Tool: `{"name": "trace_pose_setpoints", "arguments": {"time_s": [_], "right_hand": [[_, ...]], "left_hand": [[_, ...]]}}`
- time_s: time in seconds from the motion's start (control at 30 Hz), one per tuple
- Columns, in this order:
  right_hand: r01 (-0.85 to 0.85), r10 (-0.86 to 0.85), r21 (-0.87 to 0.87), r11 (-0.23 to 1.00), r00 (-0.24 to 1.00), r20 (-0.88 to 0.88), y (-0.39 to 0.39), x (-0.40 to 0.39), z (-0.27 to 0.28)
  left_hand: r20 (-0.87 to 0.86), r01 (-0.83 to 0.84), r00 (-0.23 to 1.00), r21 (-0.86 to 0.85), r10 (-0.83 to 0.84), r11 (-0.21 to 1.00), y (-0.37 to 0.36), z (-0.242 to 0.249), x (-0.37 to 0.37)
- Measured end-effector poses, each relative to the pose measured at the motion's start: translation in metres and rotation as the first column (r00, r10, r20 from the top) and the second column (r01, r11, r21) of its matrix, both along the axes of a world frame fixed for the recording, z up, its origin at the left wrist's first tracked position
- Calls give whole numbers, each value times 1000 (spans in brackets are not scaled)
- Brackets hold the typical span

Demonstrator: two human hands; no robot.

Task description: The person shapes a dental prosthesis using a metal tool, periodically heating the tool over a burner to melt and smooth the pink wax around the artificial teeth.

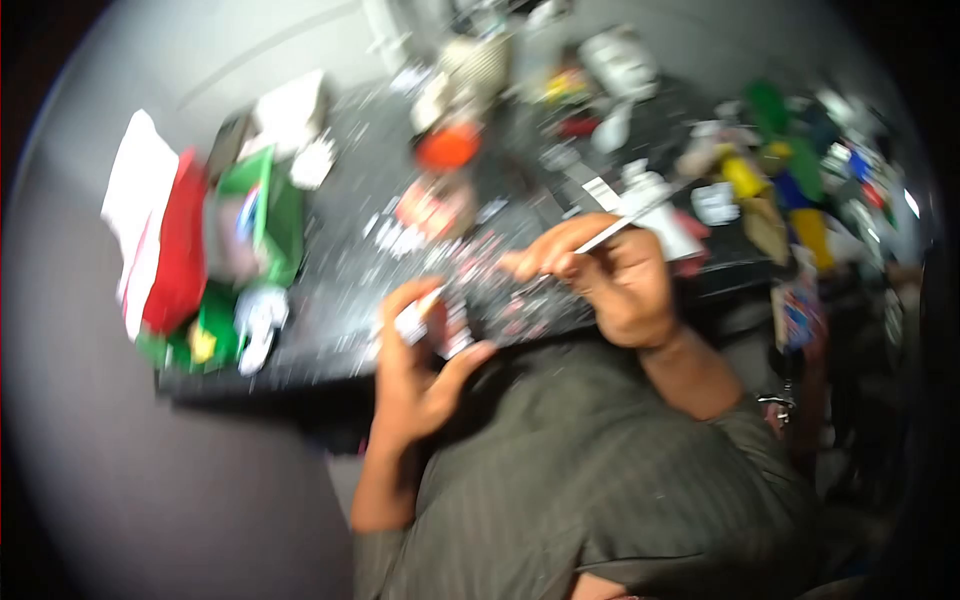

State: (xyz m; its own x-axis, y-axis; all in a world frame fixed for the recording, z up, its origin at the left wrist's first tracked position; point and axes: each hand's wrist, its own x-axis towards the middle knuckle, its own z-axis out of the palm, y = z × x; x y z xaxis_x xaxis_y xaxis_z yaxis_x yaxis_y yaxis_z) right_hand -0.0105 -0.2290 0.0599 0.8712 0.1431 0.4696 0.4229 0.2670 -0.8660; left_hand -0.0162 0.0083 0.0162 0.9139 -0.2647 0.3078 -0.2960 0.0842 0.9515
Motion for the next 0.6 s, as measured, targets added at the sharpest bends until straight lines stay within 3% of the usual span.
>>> {"name": "trace_pose_setpoints", "arguments": {"time_s": [0.1, 0.27, 0.33, 0.37, 0.43, 0.5, 0.57, 0.6], "right_hand": [[81, -83, 110, 991, 996, 14, -29, -5, 39], [357, -345, -92, 930, 931, 118, -58, -28, 90], [486, -475, -93, 869, 872, 120, -59, -38, 101], [543, -533, -98, 834, 839, 108, -59, -42, 108], [590, -578, -19, 807, 797, 174, -70, -53, 123], [659, -660, 94, 746, 713, 239, -88, -69, 145], [705, -722, 186, 684, 617, 313, -107, -90, 171], [749, -766, 235, 620, 510, 392, -119, -99, 184]], "left_hand": [[53, 18, 998, -88, -14, 996, 11, -24, 25], [63, 54, 997, -119, -46, 991, 15, -21, 40], [178, 105, 980, -119, -83, 987, 11, -14, 36], [105, 159, 984, -202, -141, 966, 15, -15, 34], [38, 218, 976, -296, -216, 930, 18, -16, 34], [-94, 162, 971, -408, -218, 898, 16, -17, 35], [-59, 148, 981, -402, -187, 904, 15, -22, 36], [-36, 126, 988, -378, -151, 917, 16, -26, 40]]}}
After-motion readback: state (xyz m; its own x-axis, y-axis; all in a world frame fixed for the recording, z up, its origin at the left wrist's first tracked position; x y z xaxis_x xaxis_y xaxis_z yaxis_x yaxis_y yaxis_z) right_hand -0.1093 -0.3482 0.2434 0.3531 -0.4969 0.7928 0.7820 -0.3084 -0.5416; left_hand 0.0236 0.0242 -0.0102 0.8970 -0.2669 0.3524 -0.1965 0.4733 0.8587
